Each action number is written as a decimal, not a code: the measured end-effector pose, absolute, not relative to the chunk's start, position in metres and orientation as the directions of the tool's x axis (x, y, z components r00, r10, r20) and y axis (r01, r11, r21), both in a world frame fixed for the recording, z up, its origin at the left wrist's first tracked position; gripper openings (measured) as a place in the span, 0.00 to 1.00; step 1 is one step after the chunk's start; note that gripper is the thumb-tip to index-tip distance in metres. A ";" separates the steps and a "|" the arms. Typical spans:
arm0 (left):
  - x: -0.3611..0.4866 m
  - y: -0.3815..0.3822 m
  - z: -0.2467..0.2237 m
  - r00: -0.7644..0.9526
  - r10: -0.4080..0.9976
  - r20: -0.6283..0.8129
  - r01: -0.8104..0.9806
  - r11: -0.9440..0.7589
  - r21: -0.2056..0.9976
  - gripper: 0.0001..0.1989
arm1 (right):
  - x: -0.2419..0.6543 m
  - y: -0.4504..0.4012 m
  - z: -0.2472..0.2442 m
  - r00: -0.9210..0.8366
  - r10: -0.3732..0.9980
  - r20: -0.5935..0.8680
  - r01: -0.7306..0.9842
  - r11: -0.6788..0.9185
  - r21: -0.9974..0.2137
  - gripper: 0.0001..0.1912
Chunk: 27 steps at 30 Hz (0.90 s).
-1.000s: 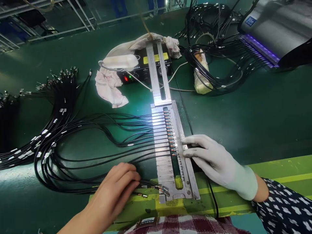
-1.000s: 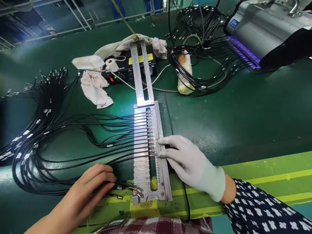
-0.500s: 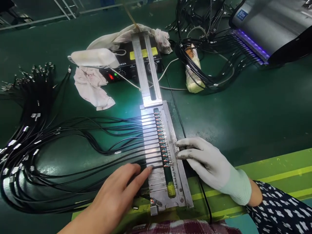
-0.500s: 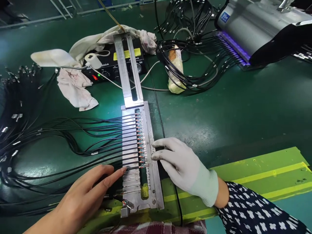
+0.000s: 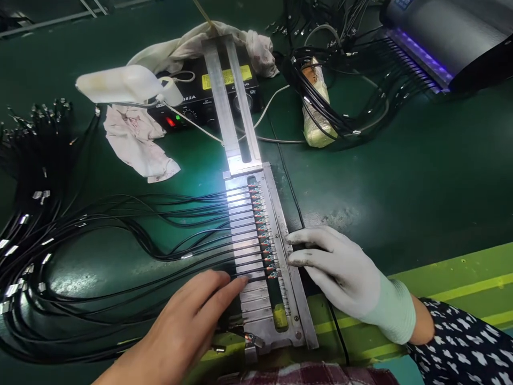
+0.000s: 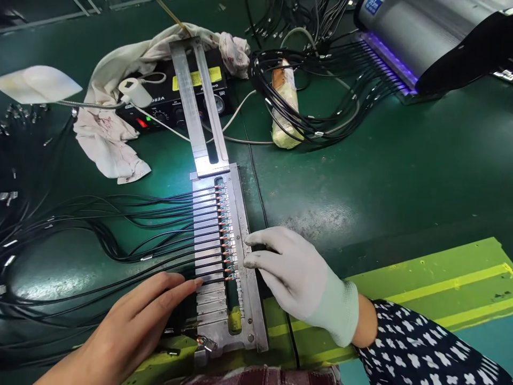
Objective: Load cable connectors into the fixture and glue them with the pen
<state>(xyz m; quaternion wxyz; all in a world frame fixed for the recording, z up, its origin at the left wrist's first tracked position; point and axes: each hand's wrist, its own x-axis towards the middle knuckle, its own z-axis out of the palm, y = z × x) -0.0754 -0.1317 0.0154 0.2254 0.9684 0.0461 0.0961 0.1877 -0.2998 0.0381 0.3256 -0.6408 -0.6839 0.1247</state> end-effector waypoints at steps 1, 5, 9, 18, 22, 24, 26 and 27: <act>-0.076 -0.132 0.014 0.976 0.135 0.169 0.045 -0.891 0.451 0.26 | 0.188 -0.299 0.038 0.015 0.956 0.292 0.808 0.160 -0.567 0.13; -0.079 -0.141 0.005 0.949 0.186 0.254 0.088 -0.932 0.352 0.25 | 0.188 -0.298 0.039 -0.019 0.952 0.304 0.823 0.188 -0.536 0.13; -0.079 -0.149 0.000 0.944 0.190 0.269 0.120 -0.959 0.256 0.27 | 0.187 -0.298 0.040 -0.015 0.954 0.298 0.823 0.181 -0.539 0.12; -0.105 -0.153 0.009 0.918 0.328 0.221 0.175 -0.838 0.517 0.16 | 0.181 -0.310 0.036 -0.010 0.956 0.295 0.852 0.163 -0.498 0.14; -0.125 -0.157 0.012 0.904 0.411 0.119 0.251 -0.734 0.631 0.08 | 0.179 -0.313 0.035 -0.009 0.957 0.289 0.865 0.152 -0.478 0.13; -0.127 -0.157 0.015 0.896 0.431 0.107 0.242 -0.675 0.697 0.08 | 0.179 -0.312 0.036 -0.003 0.959 0.284 0.866 0.145 -0.479 0.13; -0.123 -0.156 0.016 0.886 0.450 0.113 0.232 -0.641 0.732 0.07 | 0.180 -0.311 0.036 0.004 0.963 0.270 0.864 0.133 -0.485 0.13; -0.121 -0.156 0.016 0.882 0.455 0.121 0.228 -0.638 0.735 0.07 | 0.180 -0.311 0.037 0.009 0.964 0.264 0.862 0.127 -0.491 0.13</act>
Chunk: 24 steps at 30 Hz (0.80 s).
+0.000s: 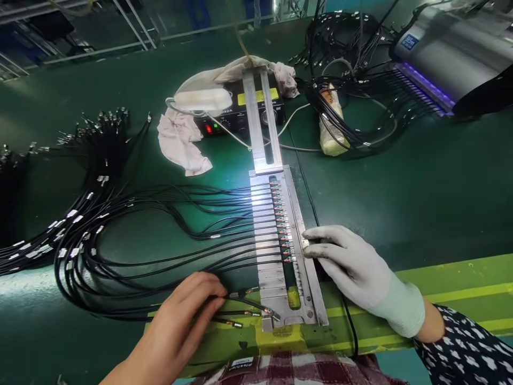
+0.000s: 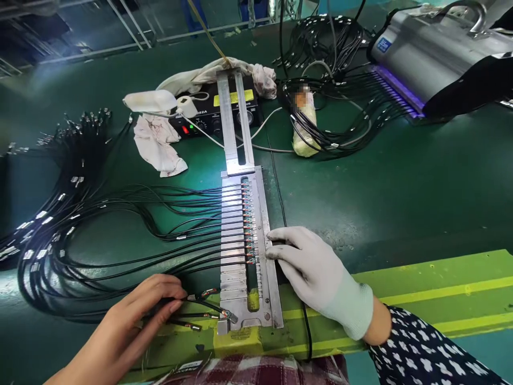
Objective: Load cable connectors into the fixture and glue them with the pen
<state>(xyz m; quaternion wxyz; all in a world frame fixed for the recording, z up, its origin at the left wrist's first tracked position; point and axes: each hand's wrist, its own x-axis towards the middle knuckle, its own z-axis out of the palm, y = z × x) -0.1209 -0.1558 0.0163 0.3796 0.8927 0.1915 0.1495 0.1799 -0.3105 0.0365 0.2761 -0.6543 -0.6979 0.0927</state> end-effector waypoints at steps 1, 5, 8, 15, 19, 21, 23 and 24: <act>-0.118 -0.156 0.016 0.879 0.459 0.133 0.226 -0.646 0.729 0.06 | 0.180 -0.311 0.037 0.014 0.966 0.259 0.859 0.121 -0.498 0.14; -0.106 -0.160 0.010 0.902 0.388 0.189 0.192 -0.754 0.629 0.12 | 0.181 -0.311 0.037 0.026 0.967 0.253 0.845 0.114 -0.523 0.14; -0.103 -0.162 0.006 0.924 0.320 0.209 0.150 -0.806 0.573 0.11 | 0.181 -0.311 0.036 0.025 0.964 0.265 0.839 0.124 -0.530 0.14; -0.156 -0.155 0.003 0.831 0.477 0.286 0.269 -0.795 0.544 0.07 | 0.184 -0.311 0.033 0.019 0.959 0.282 0.837 0.139 -0.529 0.14; -0.180 -0.153 0.005 0.854 0.452 0.257 0.271 -0.809 0.521 0.07 | 0.183 -0.310 0.033 0.022 0.957 0.290 0.839 0.140 -0.526 0.13; -0.173 -0.156 0.007 0.885 0.395 0.246 0.210 -0.811 0.545 0.07 | 0.183 -0.309 0.034 0.022 0.958 0.287 0.841 0.137 -0.524 0.13; -0.155 -0.158 0.006 0.893 0.365 0.263 0.174 -0.820 0.546 0.09 | 0.182 -0.309 0.034 0.025 0.960 0.279 0.846 0.129 -0.517 0.13; -0.144 -0.158 0.006 0.894 0.351 0.278 0.162 -0.832 0.530 0.12 | 0.182 -0.309 0.035 0.026 0.961 0.276 0.849 0.124 -0.513 0.13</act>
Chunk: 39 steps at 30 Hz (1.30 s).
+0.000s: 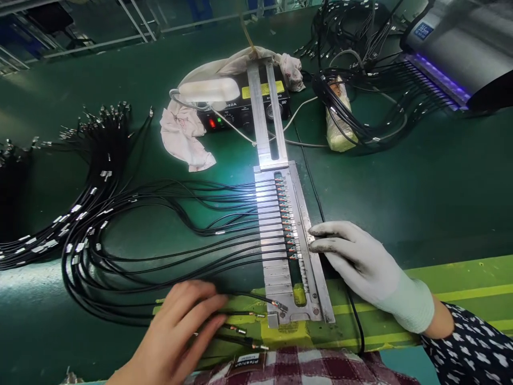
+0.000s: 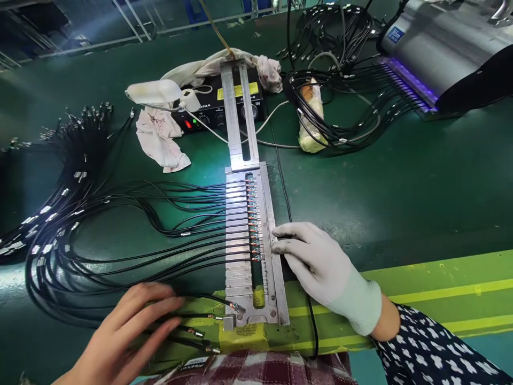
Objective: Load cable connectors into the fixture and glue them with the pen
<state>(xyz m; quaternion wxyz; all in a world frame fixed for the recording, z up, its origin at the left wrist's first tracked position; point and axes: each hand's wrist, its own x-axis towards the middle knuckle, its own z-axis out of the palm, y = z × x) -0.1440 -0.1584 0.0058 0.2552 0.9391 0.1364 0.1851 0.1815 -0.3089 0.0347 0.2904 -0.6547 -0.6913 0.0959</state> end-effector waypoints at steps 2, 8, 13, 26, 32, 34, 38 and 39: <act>-0.123 -0.159 0.004 0.919 0.296 0.261 0.134 -0.856 0.499 0.18 | 0.181 -0.309 0.035 0.028 0.961 0.274 0.851 0.121 -0.511 0.14; -0.100 -0.153 0.002 0.936 0.229 0.266 0.041 -0.824 0.566 0.13 | 0.180 -0.310 0.036 0.027 0.957 0.288 0.840 0.134 -0.526 0.14; -0.090 -0.148 0.005 0.920 0.201 0.337 0.005 -0.865 0.502 0.19 | 0.182 -0.308 0.037 0.042 0.961 0.274 0.824 0.122 -0.553 0.13; -0.066 -0.155 -0.006 0.876 0.211 0.433 0.006 -0.904 0.428 0.18 | 0.183 -0.305 0.039 0.062 0.957 0.282 0.792 0.125 -0.598 0.13; -0.065 -0.153 -0.004 0.873 0.080 0.481 -0.072 -0.954 0.291 0.18 | 0.183 -0.306 0.038 0.076 0.959 0.274 0.777 0.116 -0.619 0.12; -0.064 -0.151 -0.004 0.864 0.027 0.502 -0.101 -0.969 0.226 0.18 | 0.183 -0.306 0.038 0.077 0.960 0.271 0.777 0.113 -0.620 0.12; -0.064 -0.150 -0.004 0.864 0.051 0.500 -0.086 -0.965 0.248 0.17 | 0.183 -0.305 0.039 0.075 0.961 0.266 0.777 0.111 -0.619 0.12; -0.064 -0.150 -0.004 0.868 0.066 0.492 -0.082 -0.958 0.274 0.17 | 0.184 -0.305 0.039 0.075 0.962 0.264 0.776 0.110 -0.621 0.12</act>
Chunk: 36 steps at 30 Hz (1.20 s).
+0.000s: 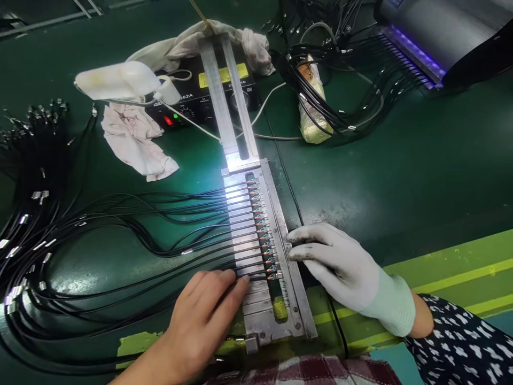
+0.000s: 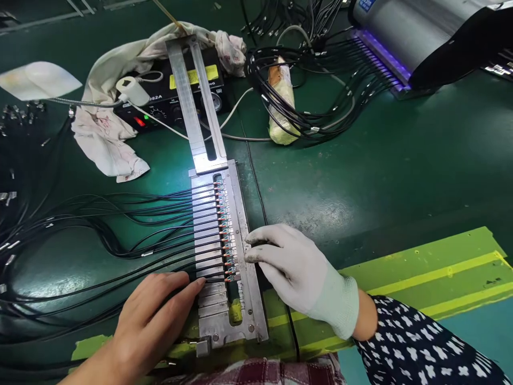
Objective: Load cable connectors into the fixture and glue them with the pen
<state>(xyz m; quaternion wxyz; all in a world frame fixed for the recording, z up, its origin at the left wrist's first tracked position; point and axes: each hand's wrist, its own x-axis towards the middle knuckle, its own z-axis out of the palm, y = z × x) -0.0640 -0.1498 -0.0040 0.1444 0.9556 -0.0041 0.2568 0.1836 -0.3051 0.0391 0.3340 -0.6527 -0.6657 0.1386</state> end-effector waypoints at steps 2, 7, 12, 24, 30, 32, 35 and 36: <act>-0.064 -0.150 -0.004 0.880 0.083 0.468 -0.082 -0.943 0.321 0.17 | 0.184 -0.304 0.039 0.076 0.962 0.262 0.776 0.108 -0.622 0.12; -0.064 -0.148 0.001 0.901 0.038 0.432 -0.117 -0.938 0.327 0.20 | 0.184 -0.305 0.038 0.075 0.962 0.263 0.773 0.110 -0.624 0.12; -0.073 -0.150 0.002 0.916 0.128 0.380 -0.025 -0.928 0.372 0.22 | 0.185 -0.305 0.038 0.068 0.961 0.267 0.773 0.119 -0.623 0.13; -0.082 -0.151 0.023 0.966 0.186 0.178 0.052 -0.817 0.574 0.23 | 0.182 -0.302 0.040 0.062 0.971 0.233 0.795 0.093 -0.600 0.13; -0.123 -0.157 0.022 0.967 0.253 0.032 0.177 -0.756 0.631 0.06 | 0.180 -0.311 0.039 0.063 0.973 0.222 0.808 0.081 -0.584 0.12; -0.132 -0.159 0.016 0.948 0.318 0.025 0.230 -0.733 0.640 0.07 | 0.180 -0.313 0.039 0.070 0.977 0.201 0.798 0.067 -0.599 0.12; -0.134 -0.157 0.014 0.895 0.416 0.161 0.215 -0.719 0.661 0.06 | 0.180 -0.317 0.038 0.084 0.978 0.192 0.781 0.055 -0.622 0.13; -0.131 -0.156 0.014 0.871 0.434 0.233 0.193 -0.736 0.649 0.06 | 0.180 -0.318 0.038 0.090 0.976 0.198 0.780 0.054 -0.624 0.13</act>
